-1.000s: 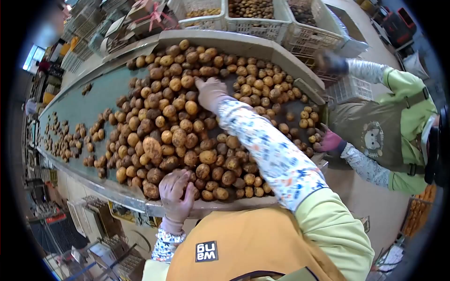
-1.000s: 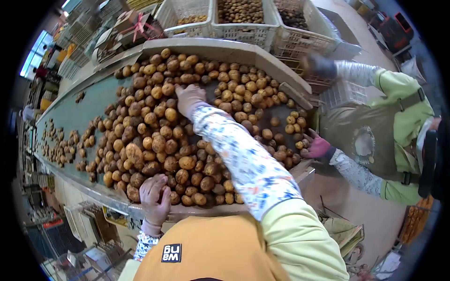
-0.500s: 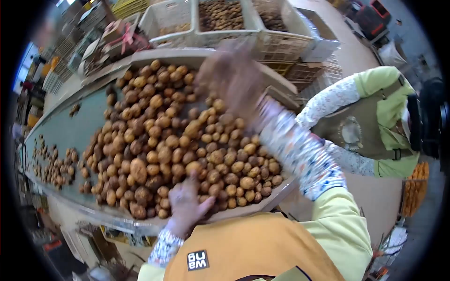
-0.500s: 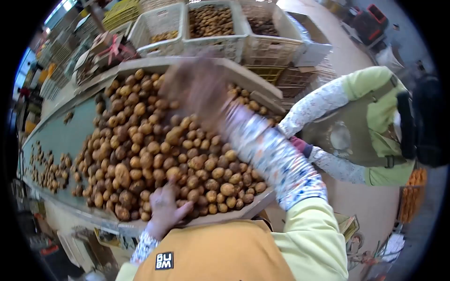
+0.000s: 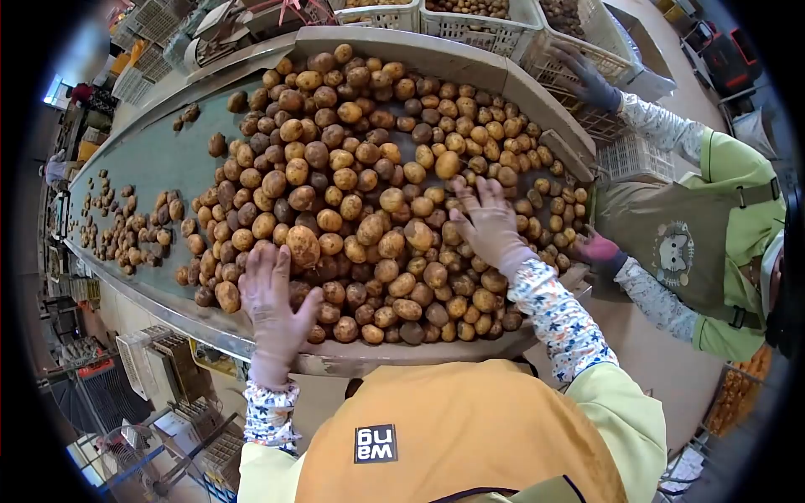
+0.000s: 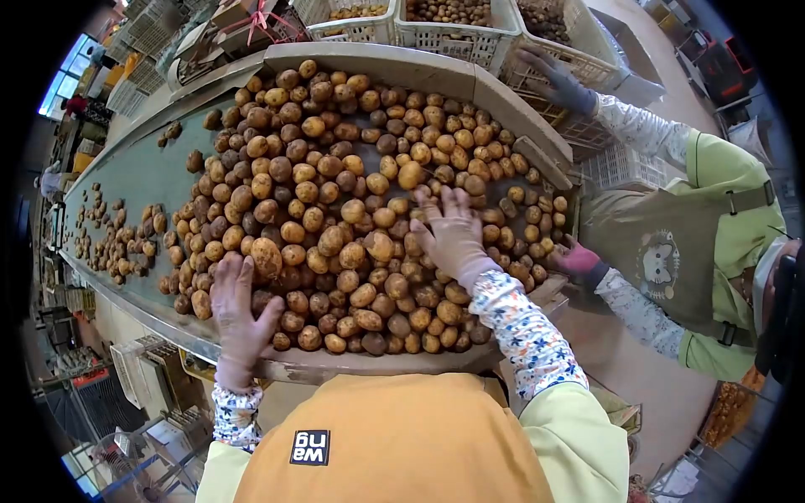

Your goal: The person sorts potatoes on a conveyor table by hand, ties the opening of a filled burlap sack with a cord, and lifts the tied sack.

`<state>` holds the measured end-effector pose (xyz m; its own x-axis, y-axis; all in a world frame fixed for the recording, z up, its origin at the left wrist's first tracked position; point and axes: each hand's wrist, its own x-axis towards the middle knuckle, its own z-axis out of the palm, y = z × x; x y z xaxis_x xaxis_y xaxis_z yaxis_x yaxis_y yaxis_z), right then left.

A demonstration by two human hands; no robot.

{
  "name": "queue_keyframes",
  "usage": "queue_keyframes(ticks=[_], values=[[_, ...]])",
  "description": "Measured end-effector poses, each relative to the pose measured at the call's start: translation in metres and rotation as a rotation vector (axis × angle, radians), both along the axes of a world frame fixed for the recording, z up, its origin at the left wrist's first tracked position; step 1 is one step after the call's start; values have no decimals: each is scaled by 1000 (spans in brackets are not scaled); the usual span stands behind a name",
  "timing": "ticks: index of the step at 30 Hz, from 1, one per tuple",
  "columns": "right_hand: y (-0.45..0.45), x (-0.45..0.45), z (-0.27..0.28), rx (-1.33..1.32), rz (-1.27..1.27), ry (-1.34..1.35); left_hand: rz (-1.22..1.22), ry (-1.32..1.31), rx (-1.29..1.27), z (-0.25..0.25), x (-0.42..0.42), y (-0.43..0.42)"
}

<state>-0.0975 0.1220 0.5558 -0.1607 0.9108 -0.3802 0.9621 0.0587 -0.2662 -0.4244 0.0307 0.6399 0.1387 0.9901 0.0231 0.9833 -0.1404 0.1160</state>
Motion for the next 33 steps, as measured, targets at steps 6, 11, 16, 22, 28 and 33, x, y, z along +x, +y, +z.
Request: queue_keyframes(ticks=[6, 11, 16, 22, 28, 33], values=[[-81, -30, 17, 244, 357, 204, -232, -45, -313, -13, 87, -3], [-69, 21, -3, 170, 164, 138, -413, -275, -258, -8, 80, -28], [-89, 24, -2, 339, 82, 292, -93, -196, -406, 18, 41, -30], [6, -15, 18, 648, 64, 366, -194, 11, -471, -6, 86, -18], [79, -56, 28, -113, 79, -97, -471, -604, -356, 16, 77, -11], [26, -40, 38, 694, 240, 370, -7, -56, 5, 15, 8, 4]])
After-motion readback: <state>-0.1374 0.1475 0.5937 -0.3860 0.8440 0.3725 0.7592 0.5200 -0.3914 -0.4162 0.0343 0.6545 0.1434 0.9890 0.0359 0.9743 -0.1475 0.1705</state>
